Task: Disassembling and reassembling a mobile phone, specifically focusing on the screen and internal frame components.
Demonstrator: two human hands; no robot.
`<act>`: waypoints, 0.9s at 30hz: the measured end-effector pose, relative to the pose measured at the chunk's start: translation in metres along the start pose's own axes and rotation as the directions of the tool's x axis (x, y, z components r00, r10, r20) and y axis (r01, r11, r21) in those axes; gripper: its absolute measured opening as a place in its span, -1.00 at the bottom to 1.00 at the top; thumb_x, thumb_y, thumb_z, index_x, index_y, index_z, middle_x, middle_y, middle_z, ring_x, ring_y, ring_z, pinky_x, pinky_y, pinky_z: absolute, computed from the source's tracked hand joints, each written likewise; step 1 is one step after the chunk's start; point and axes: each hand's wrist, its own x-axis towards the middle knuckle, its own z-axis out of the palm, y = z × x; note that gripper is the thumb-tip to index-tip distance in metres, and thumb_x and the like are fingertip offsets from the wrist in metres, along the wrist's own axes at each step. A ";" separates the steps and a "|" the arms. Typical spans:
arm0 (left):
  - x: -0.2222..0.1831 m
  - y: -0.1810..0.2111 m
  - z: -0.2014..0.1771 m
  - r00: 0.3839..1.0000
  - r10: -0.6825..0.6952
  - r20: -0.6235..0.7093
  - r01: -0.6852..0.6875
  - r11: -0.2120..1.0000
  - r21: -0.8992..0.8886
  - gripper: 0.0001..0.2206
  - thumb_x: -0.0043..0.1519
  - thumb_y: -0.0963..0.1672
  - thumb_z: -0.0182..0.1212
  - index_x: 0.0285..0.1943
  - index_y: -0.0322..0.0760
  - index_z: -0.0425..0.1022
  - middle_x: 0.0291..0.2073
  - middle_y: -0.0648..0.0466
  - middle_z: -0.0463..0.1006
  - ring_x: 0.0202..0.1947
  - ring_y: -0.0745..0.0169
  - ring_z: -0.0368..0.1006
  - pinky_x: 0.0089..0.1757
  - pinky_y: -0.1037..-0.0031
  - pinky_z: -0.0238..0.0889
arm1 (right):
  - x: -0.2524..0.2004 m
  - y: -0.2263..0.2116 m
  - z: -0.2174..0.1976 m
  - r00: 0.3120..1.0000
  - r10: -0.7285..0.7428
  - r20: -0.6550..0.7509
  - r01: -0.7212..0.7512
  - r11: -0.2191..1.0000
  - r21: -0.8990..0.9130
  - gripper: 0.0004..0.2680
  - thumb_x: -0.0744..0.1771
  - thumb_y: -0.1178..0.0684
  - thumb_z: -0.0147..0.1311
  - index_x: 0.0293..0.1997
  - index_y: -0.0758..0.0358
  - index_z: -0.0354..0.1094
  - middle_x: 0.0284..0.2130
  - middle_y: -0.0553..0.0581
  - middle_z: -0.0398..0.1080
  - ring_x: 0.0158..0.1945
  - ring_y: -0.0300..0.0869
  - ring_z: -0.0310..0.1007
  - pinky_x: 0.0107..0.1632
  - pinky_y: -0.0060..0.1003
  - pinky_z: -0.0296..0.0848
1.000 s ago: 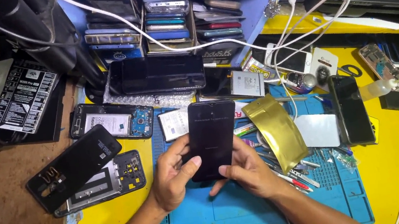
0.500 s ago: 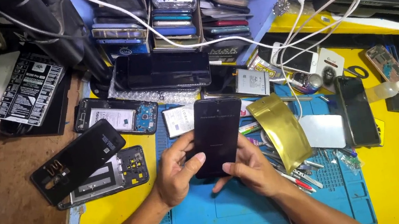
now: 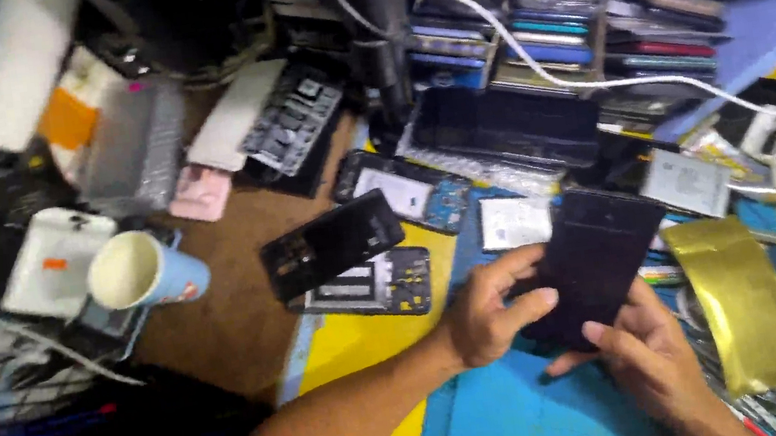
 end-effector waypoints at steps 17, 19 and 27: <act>0.013 0.008 -0.016 0.999 0.008 -0.040 -0.015 0.983 -0.184 -0.56 0.35 -0.09 0.01 0.38 -0.41 0.35 0.03 -0.20 0.62 0.05 0.16 0.52 0.04 0.43 0.42 | -0.003 0.000 -0.009 0.989 -0.071 -0.126 0.070 0.997 -0.010 -0.64 0.32 0.20 0.09 0.26 0.34 0.15 0.01 0.47 0.42 -0.11 0.32 0.59 -0.38 0.18 0.76; 0.015 0.015 -0.018 0.991 0.055 -0.123 -0.064 0.995 -0.072 -0.61 0.35 -0.08 -0.02 0.27 -0.41 0.43 -0.11 -0.15 0.66 -0.05 0.13 0.57 -0.04 0.40 0.44 | 0.000 -0.004 -0.009 0.980 -0.092 -0.177 0.095 0.995 0.009 -0.63 0.31 0.20 0.11 0.25 0.35 0.12 -0.04 0.44 0.41 -0.14 0.38 0.57 -0.42 0.17 0.74; 0.015 0.011 -0.017 0.978 0.051 -0.201 -0.049 0.999 0.015 -0.70 0.32 -0.11 0.03 0.13 -0.34 0.56 -0.24 -0.06 0.68 -0.21 0.22 0.57 -0.19 0.49 0.45 | 0.001 -0.004 -0.014 0.970 -0.146 -0.196 0.157 0.987 0.042 -0.64 0.32 0.18 0.10 0.25 0.31 0.12 0.00 0.50 0.39 -0.05 0.46 0.52 -0.41 0.23 0.72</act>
